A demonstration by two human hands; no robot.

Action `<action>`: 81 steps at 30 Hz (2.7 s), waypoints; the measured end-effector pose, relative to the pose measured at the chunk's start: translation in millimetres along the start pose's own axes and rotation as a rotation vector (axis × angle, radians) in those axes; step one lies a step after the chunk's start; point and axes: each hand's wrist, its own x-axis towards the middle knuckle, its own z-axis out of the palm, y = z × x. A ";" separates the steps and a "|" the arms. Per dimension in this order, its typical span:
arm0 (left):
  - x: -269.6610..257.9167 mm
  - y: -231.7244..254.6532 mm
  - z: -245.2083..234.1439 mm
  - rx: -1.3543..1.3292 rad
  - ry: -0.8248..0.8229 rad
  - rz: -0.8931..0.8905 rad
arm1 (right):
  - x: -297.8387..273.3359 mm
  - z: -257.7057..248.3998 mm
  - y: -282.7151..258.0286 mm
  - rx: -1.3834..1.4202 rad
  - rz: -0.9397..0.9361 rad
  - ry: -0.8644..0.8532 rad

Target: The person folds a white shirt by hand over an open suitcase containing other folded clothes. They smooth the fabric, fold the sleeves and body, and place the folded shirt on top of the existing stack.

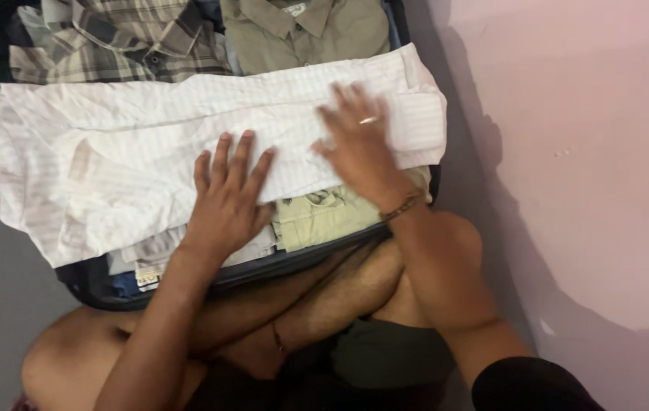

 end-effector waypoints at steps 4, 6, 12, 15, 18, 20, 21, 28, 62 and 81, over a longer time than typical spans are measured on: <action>-10.0 -7.6 0.2 0.314 -0.095 -0.020 | 2.0 2.0 -19.7 0.024 0.017 -0.316; -14.0 -8.8 -1.6 0.395 -0.148 -0.024 | 8.0 -2.5 -13.4 -0.011 0.089 -0.399; -18.4 -16.9 -8.2 -0.045 -0.181 -0.119 | 13.4 -16.1 35.3 0.021 0.383 -0.367; -13.0 -32.2 -19.0 -0.066 -0.278 -0.262 | 8.9 -13.2 51.1 0.030 0.477 -0.296; -13.9 -57.6 -36.3 0.014 -0.421 -0.631 | 5.3 -6.5 54.8 0.032 0.479 -0.284; -25.1 -81.9 -56.7 0.062 -0.303 -0.827 | 6.8 -8.0 52.8 0.043 0.472 -0.285; -32.3 -88.9 -63.6 0.109 -0.220 -0.834 | 8.0 -10.9 51.0 0.030 0.475 -0.291; -10.0 -60.4 -26.3 0.078 -0.163 -0.687 | 10.7 -19.1 4.4 -0.134 0.362 -0.194; -29.3 -111.9 -18.6 -0.012 0.059 -0.588 | 32.9 29.0 134.1 0.176 0.305 0.304; -31.3 -114.9 -24.9 0.003 -0.004 -0.623 | 37.3 42.8 169.7 0.372 0.236 0.611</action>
